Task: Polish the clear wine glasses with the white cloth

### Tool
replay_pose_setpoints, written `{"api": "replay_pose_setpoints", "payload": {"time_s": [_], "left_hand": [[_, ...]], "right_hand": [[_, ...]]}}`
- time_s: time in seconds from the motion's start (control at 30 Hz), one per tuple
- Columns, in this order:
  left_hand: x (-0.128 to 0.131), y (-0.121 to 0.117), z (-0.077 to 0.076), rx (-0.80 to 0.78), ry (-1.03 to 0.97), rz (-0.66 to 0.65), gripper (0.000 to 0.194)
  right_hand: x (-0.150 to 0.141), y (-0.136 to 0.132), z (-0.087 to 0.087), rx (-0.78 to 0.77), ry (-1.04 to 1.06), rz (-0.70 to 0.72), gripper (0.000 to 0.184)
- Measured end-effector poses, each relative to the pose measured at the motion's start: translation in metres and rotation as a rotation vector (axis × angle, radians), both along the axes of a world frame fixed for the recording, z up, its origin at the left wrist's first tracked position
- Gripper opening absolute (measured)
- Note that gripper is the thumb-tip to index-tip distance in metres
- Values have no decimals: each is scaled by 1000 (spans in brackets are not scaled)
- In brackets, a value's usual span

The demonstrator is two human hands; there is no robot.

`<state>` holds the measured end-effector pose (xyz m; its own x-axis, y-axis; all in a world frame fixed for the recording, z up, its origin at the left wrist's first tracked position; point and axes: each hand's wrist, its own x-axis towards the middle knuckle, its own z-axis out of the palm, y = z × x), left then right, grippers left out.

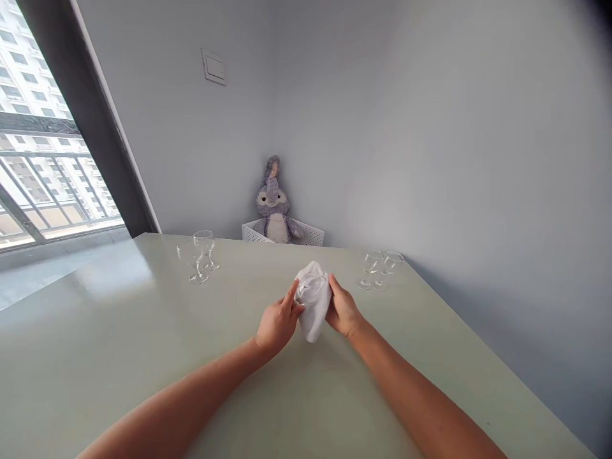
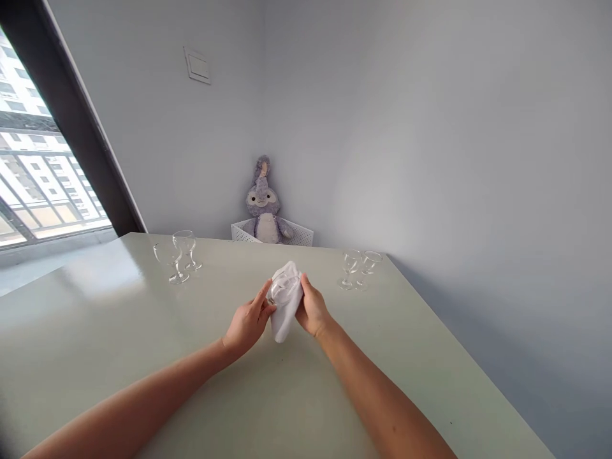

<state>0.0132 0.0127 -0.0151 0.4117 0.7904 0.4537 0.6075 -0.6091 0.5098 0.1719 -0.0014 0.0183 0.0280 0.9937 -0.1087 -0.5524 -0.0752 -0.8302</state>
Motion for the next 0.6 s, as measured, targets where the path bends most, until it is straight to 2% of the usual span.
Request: {"api": "replay_pose_setpoints", "payload": {"time_s": [0.1,0.2,0.33,0.4,0.53,0.6], "left_hand": [[2,-2,1,-3,-89,66,48],[3,-5,4,42,-144,88,47],[4,-8,7,42,-147,111,47],[3,-6,10,-112,-218,19,49],[-2,4,16,-693,-523,-332,50],[-5,10,18,-880,-680,-383,49]], "right_hand": [[-26,-13,-7,96,28,11,45],[-45,-26,-13,170,-77,49,41],[-51,-31,-21,104,-180,21,39],[-46,-27,-23,49,-159,-10,40],[-30,-18,-24,-43,-91,-13,41],[-24,-15,-24,-57,-79,52,43]]}}
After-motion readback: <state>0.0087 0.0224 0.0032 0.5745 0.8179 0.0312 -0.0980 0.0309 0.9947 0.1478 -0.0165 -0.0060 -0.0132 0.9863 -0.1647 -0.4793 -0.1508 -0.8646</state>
